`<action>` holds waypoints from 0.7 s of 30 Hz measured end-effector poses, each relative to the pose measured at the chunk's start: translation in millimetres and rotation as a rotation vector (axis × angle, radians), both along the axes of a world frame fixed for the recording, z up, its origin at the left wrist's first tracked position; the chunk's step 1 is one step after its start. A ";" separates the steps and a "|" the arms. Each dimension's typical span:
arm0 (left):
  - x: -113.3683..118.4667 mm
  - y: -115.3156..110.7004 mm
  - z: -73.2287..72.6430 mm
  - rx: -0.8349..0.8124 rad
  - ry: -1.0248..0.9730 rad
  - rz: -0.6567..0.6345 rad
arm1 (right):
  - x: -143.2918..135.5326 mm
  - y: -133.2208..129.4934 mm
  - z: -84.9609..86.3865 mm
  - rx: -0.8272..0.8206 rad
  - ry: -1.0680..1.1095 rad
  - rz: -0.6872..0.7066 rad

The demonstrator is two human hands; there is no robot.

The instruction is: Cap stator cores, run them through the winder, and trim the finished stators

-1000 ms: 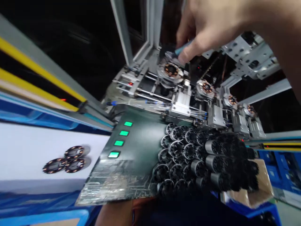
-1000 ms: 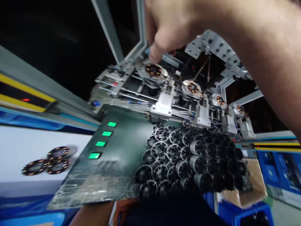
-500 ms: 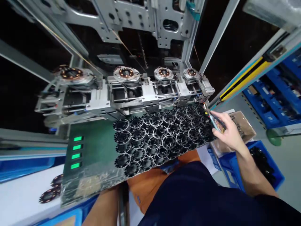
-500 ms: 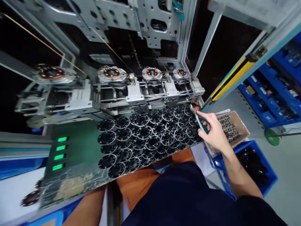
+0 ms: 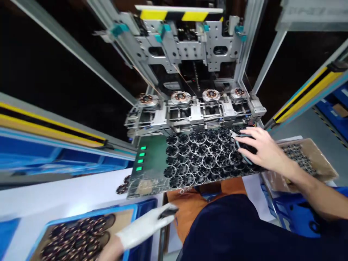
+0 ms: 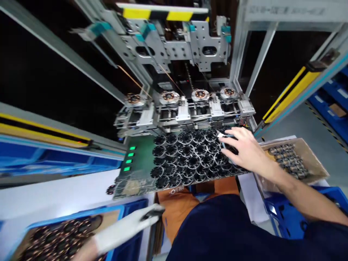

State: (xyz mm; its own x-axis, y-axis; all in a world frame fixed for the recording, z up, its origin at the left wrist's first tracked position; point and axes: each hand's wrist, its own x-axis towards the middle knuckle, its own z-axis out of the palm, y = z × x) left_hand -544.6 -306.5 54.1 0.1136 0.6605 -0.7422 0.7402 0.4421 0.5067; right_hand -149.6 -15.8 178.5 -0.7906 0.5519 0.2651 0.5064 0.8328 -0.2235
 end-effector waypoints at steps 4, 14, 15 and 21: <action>-55.7 20.7 103.7 0.288 0.219 0.210 | -67.8 44.7 59.4 0.063 -0.028 0.127; -145.6 287.3 139.1 0.832 0.866 -0.078 | -291.8 158.3 34.3 0.004 -0.485 -0.137; -149.4 297.9 128.6 0.840 0.849 -0.083 | -293.8 161.7 29.4 0.010 -0.496 -0.145; -156.8 318.8 104.8 0.947 0.760 -0.056 | -289.9 158.4 48.4 0.099 -0.445 -0.081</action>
State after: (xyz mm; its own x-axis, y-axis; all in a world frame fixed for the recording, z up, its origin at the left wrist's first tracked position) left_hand -701.5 12.3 158.9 -0.0944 0.9854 0.1417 0.9952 0.0895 0.0402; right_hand -439.5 142.6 226.9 -0.7948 0.6059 -0.0356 0.5996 0.7929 0.1083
